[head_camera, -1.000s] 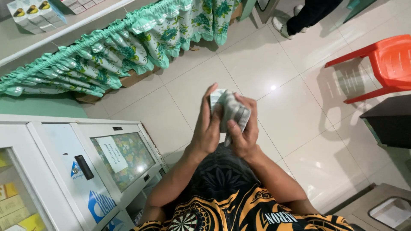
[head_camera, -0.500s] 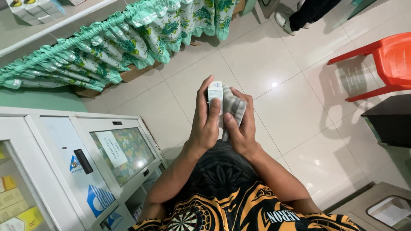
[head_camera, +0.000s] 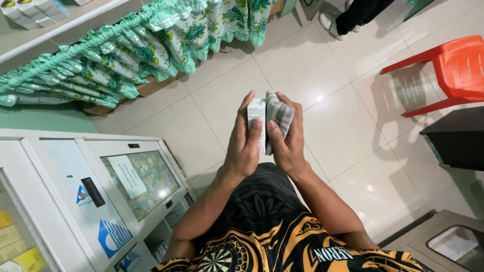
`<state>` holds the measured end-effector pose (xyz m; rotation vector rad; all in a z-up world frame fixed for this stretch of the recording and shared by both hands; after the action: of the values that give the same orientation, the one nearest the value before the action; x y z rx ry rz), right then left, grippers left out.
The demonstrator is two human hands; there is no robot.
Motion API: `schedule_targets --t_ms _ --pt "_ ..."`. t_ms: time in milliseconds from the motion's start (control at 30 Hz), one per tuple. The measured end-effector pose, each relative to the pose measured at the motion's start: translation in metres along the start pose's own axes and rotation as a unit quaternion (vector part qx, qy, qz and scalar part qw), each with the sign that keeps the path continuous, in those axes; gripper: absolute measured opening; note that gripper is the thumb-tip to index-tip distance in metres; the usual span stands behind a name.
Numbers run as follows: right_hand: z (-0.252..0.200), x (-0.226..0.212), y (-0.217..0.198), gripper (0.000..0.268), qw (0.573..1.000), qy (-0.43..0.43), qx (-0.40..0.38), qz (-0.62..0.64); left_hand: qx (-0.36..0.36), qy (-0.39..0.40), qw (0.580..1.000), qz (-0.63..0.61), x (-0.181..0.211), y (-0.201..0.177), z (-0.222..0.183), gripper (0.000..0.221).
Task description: The person wipes small medicine boxes with a cloth while standing in a pharmacy. They pick up boxes from a shelf, wipe them thoroughly, and place them back on the shelf or on a counter.
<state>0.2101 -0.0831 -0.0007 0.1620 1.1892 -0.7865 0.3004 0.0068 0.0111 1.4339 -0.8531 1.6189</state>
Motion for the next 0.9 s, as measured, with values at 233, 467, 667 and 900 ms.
schedule_targets --t_ms 233,467,667,900 --pt "-0.012 -0.005 0.006 0.06 0.999 0.017 -0.019 -0.019 0.021 0.005 1.0 0.023 -0.004 -0.006 0.003 0.059" --pt "-0.004 -0.014 -0.004 0.063 0.999 -0.008 -0.022 -0.025 -0.007 -0.02 0.999 0.039 -0.006 0.001 0.004 0.054" --pt "-0.001 -0.002 0.004 0.058 1.0 -0.005 -0.022 -0.009 0.019 0.014 1.0 0.003 0.002 -0.002 -0.006 0.058" --pt "-0.01 -0.005 0.015 0.062 0.998 0.007 -0.059 -0.007 0.044 0.017 0.998 0.047 0.004 -0.016 -0.002 0.059"
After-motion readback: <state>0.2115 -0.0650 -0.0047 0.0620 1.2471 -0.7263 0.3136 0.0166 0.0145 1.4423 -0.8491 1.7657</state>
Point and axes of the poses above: each hand's wrist, its own z-axis towards the middle knuckle, its own y-axis out of the palm, x = y × z, the point moved 6 cm from there along z, towards the middle knuckle, and after that the axes turned 10 degrees about -x, right-handed, at the moved point
